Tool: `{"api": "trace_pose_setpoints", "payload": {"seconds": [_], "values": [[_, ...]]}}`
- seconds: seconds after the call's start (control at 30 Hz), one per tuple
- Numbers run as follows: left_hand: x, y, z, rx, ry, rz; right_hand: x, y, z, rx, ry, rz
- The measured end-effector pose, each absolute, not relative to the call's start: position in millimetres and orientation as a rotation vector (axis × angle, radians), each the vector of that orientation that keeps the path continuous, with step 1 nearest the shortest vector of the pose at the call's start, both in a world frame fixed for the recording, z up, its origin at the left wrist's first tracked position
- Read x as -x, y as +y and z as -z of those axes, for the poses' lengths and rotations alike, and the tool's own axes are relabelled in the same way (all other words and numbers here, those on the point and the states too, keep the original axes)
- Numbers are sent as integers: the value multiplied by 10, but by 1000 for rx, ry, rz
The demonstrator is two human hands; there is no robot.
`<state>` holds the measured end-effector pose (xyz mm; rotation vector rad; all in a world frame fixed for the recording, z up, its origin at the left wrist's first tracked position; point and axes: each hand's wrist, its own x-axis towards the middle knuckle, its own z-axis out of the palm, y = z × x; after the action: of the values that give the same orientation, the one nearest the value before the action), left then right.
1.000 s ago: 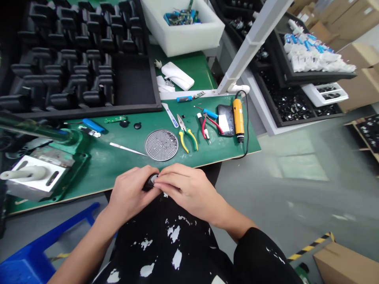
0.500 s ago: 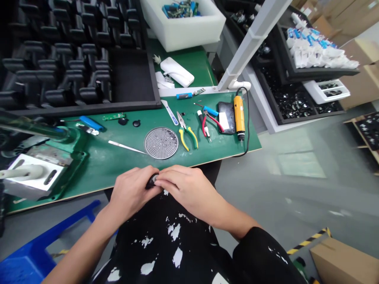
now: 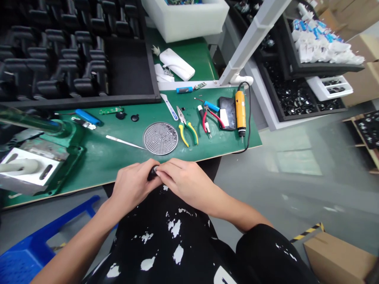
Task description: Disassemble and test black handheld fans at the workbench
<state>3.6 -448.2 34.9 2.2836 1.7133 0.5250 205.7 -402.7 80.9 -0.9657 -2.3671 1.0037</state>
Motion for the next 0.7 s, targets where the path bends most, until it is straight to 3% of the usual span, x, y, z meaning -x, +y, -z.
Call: {"api": "trace_pose_setpoints", "payload": {"seconds": [0.37, 0.5, 0.7], "values": [[-50, -4446, -401, -2384, 1703, -450, -1969, -4091, -753, 995, -2611, -371], [-66, -4432, -437, -2423, 1663, -473, -1986, -4024, -757, 988, -2554, -525], [-53, -4437, -425, -2237, 1576, -570, -2021, -3978, -802, 1085, -2273, -1104]]}}
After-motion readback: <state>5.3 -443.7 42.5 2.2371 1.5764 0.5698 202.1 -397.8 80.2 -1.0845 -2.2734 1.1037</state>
